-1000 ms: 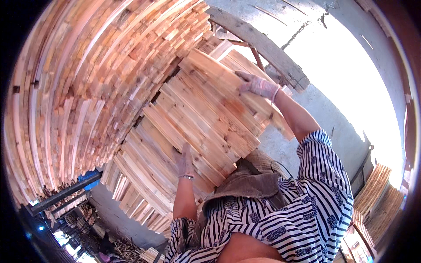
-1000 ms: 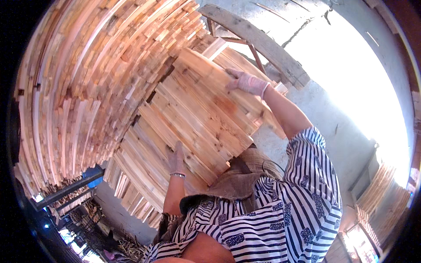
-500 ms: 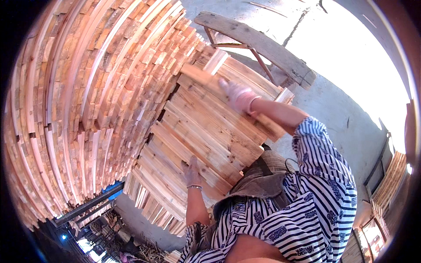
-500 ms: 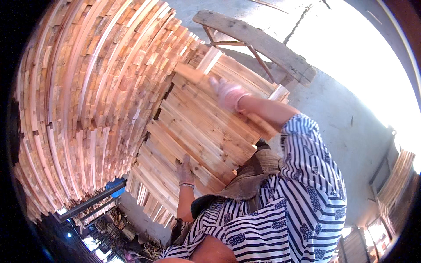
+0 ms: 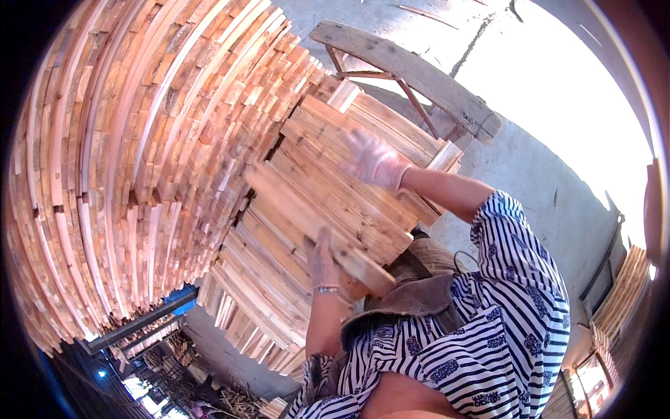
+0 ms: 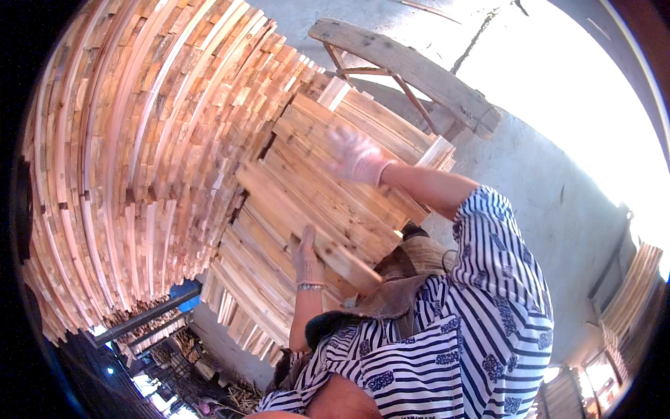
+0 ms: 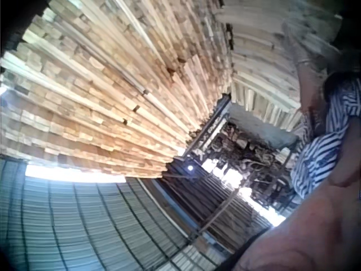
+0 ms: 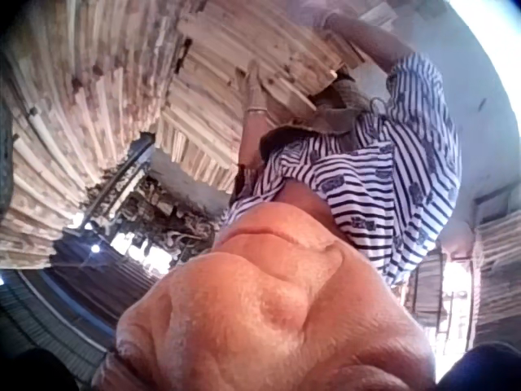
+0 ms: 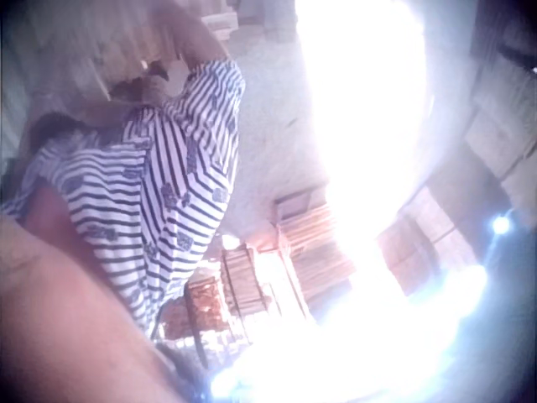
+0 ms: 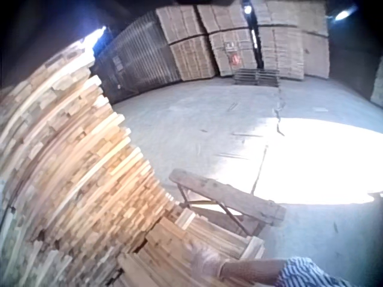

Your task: The person picks up several wooden planks from a large pile and stacks them neatly onto a pallet in a manufacturing facility.

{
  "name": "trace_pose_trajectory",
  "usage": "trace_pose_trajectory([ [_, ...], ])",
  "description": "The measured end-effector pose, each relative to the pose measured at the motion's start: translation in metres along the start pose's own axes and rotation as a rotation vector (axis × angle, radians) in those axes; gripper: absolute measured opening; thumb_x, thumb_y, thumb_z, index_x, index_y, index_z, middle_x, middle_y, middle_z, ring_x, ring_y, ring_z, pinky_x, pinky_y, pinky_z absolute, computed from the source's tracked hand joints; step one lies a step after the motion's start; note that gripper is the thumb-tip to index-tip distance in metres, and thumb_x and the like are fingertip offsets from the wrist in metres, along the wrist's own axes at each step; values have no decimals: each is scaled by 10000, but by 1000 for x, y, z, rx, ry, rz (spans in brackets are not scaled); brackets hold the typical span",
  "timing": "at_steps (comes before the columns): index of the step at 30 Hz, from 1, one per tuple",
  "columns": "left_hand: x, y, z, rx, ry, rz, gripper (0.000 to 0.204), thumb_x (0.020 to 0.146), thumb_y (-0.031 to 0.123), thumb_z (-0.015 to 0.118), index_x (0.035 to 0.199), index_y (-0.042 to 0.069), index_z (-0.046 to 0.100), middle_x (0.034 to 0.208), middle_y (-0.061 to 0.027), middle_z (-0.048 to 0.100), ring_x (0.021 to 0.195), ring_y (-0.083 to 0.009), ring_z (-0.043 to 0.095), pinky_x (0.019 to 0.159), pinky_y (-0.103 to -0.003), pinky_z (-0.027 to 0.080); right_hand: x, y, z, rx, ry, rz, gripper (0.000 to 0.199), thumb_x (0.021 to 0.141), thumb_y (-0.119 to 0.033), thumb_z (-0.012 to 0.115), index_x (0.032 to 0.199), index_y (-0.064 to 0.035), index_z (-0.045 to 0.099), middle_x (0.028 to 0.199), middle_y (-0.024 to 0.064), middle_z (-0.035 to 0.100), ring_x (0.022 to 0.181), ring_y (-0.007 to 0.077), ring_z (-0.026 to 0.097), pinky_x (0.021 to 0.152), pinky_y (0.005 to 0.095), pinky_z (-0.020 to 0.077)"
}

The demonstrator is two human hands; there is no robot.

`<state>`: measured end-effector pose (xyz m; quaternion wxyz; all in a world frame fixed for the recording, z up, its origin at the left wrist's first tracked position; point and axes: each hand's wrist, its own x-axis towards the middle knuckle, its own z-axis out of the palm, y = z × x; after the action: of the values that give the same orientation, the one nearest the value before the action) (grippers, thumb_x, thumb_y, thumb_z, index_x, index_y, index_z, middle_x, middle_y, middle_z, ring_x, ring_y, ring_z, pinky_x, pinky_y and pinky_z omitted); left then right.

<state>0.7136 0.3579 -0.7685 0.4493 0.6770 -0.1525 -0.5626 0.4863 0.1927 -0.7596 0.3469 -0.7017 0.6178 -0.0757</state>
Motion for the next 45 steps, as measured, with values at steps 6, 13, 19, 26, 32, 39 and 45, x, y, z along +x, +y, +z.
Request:
trace_pose_trajectory([
  [6,-20,63,121,87,-544,178,740,942,252,661,1515,-11,272,1349,-158,534,1216,-242,538,1054,-361,450,-29,-24,-36,642,-307,159,914,932,-685,504,1531,-24,303,1276,238,607,1198,313,587,1037,407,466],
  [13,21,27,27,1059,-213,313,972,847,499,686,1527,-34,243,1525,-272,350,1417,-378,361,1159,-442,315,26,111,-100,476,-29,1,814,939,-650,554,1451,-24,464,1182,162,669,1066,196,635,973,357,496],
  [19,45,-66,-16,1564,-135,218,1232,769,640,679,1557,-36,15,1595,-370,-5,1485,-532,-29,1174,-649,26,101,175,-19,-12,-235,-42,904,922,-642,530,1538,-31,277,1419,239,523,1266,358,565,1074,429,440],
  [26,37,-69,-30,1527,-194,57,1295,769,694,642,1551,-33,-91,1589,-366,-147,1460,-564,-155,1136,-696,-57,41,66,-8,-374,12,28,1018,885,-525,638,1565,-16,77,1436,283,458,1304,413,520,1066,435,461],
  [32,38,-72,-25,1542,-168,103,1301,764,692,639,1546,-43,-97,1586,-373,-133,1461,-570,-124,1145,-678,-22,82,117,-80,-254,-108,8,909,932,-480,586,1577,-35,126,1442,295,456,1312,414,511,1082,446,437],
  [39,25,-45,-20,1394,-173,188,1197,778,633,667,1561,-49,72,1608,-334,49,1502,-495,-24,1219,-543,44,113,137,-16,-132,10,-47,741,1014,-510,430,1585,-91,210,1579,283,286,1489,385,258,1194,420,281],
  [45,-3,-23,-26,1032,-16,267,1128,739,551,755,1565,1,218,1630,-265,147,1532,-389,79,1249,-449,86,133,174,-41,-764,-52,-321,640,1033,-506,377,1534,-107,345,1543,244,355,1350,404,402,1060,465,439],
])
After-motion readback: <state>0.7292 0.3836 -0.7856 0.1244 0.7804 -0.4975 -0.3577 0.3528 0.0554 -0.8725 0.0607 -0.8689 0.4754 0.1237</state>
